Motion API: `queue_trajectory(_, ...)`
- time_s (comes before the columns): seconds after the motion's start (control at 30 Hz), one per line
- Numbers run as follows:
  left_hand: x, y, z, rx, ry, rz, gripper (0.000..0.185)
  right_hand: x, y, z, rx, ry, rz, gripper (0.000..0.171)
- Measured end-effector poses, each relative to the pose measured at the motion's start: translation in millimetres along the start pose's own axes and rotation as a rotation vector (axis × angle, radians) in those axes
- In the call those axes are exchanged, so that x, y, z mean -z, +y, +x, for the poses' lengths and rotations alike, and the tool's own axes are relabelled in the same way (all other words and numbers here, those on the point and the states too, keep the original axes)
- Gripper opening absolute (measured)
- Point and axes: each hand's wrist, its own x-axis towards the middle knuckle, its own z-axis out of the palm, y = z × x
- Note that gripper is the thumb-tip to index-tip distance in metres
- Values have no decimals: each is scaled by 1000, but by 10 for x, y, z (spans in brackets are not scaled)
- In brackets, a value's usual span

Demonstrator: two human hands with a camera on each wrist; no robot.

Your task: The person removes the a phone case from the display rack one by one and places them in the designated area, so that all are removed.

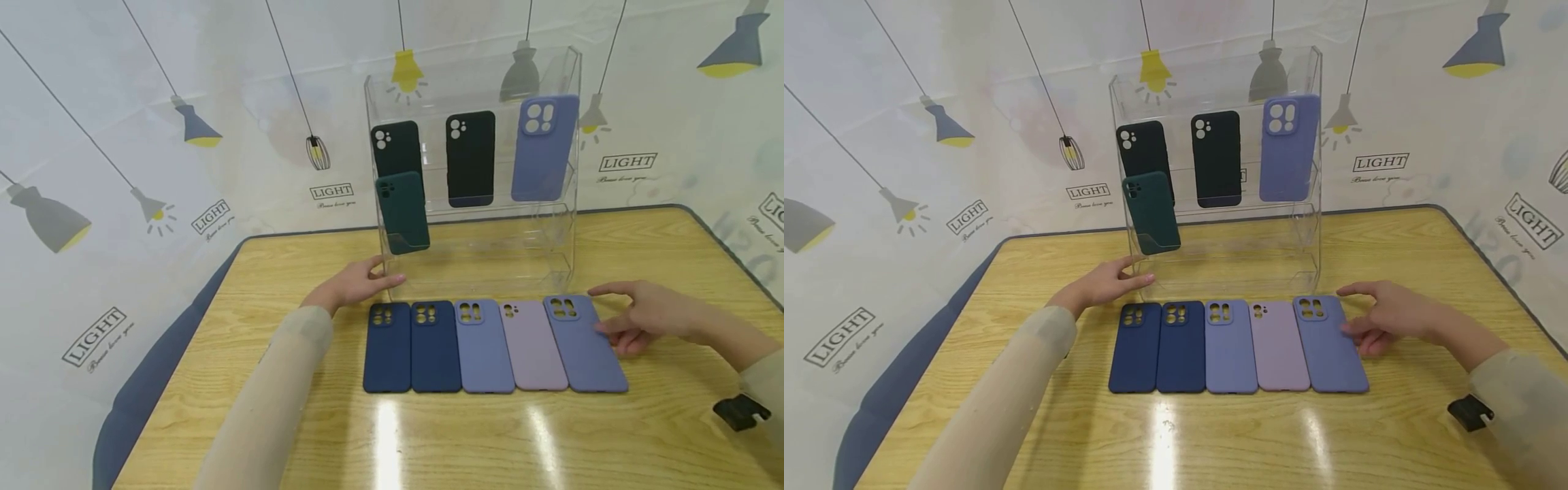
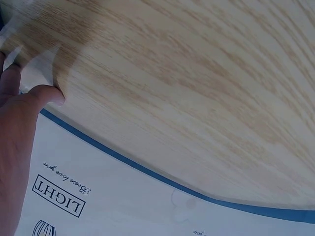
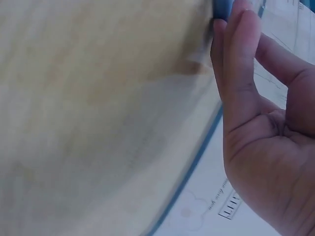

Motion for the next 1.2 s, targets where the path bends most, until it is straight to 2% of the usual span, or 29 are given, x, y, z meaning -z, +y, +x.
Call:
queue_trajectory(0.17,1,22,-4,2,2,-1,108,229,-284,-82,18,51,-68,89)
queue_trajectory(0.43,8,-3,1,0,7,-9,106,627,-1218,-257,111,344,-284,73)
queue_trajectory(0.63,6,-4,9,-8,0,-13,106,725,-1798,-263,217,476,-340,74)
queue_trajectory(0.83,0,-10,22,-19,9,-6,107,586,-2247,-67,304,496,-349,73)
queue_trajectory(1.03,2,-8,30,-33,10,-3,107,266,-2663,225,354,449,-365,72)
queue_trajectory(1.2,-1,-30,23,-46,11,-4,106,-26,-2893,493,398,389,-387,77)
